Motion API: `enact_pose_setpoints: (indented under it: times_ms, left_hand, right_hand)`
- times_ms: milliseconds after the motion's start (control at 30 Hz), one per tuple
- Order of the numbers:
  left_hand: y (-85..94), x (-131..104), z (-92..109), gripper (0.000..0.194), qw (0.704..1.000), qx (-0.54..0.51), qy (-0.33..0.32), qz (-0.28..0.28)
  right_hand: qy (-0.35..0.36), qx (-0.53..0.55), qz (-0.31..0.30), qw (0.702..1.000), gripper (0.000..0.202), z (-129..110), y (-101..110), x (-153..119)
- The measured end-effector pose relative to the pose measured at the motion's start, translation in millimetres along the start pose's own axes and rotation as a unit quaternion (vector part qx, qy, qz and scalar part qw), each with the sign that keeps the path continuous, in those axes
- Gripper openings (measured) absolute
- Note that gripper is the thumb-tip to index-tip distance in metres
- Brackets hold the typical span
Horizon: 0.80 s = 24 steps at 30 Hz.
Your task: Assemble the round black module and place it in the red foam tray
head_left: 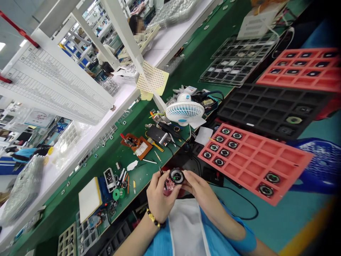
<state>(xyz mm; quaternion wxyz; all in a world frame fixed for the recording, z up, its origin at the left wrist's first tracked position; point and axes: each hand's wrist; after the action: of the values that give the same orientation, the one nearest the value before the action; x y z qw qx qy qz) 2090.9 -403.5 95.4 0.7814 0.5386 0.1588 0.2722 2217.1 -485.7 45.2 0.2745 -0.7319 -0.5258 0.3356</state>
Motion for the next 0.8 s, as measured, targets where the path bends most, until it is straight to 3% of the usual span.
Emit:
enact_pose_setpoints:
  times_ms: [133, 300, 467, 600, 667, 700, 733, 800]
  left_hand:
    - [1.0, 0, -1, 0.055, 0.998, 0.052, -0.023, 0.024]
    - [2.9, 0, 0, 0.055, 0.999, 0.029, -0.011, 0.017]
    - [5.6, -4, 1, 0.055, 0.995, -0.078, 0.05, -0.028]
    - [6.5, -3, -1, 0.054, 0.97, -0.216, 0.093, -0.066]
    - [7.3, -1, -3, 0.051, 0.929, -0.343, 0.109, -0.087]
    - [7.9, -1, -4, 0.051, 0.891, -0.426, 0.12, -0.099]
    - [8.4, 0, -5, 0.051, 0.839, -0.514, 0.135, -0.114]
    - [9.6, -1, -8, 0.053, 0.707, -0.672, 0.174, -0.137]
  right_hand:
    - [0.0, -0.028, -0.021, 0.999, 0.039, 1, 2, 2]
    - [-0.006, -0.062, -0.037, 0.997, 0.038, 3, 3, 2]
    - [-0.007, -0.073, -0.045, 0.996, 0.048, 4, 4, 3]
    - [-0.005, -0.078, -0.051, 0.996, 0.051, 1, 1, 1]
    - [-0.002, -0.083, -0.056, 0.995, 0.052, -2, -1, 0]
    - [0.0, -0.086, -0.059, 0.995, 0.051, -4, -2, 0]
    - [0.002, -0.089, -0.061, 0.994, 0.051, -5, -3, -1]
    - [0.009, -0.097, -0.061, 0.993, 0.049, -7, -4, -1]
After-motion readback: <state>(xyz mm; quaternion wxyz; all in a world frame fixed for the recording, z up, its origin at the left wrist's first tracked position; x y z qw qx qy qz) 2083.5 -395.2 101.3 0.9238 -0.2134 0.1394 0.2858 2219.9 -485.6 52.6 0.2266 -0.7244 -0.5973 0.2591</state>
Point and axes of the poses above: each hand's wrist, its own x-axis towards the middle knuckle, its own y-axis out of the back of the hand, z = x × y, and after that the axes turned 15 degrees about -z, right-handed
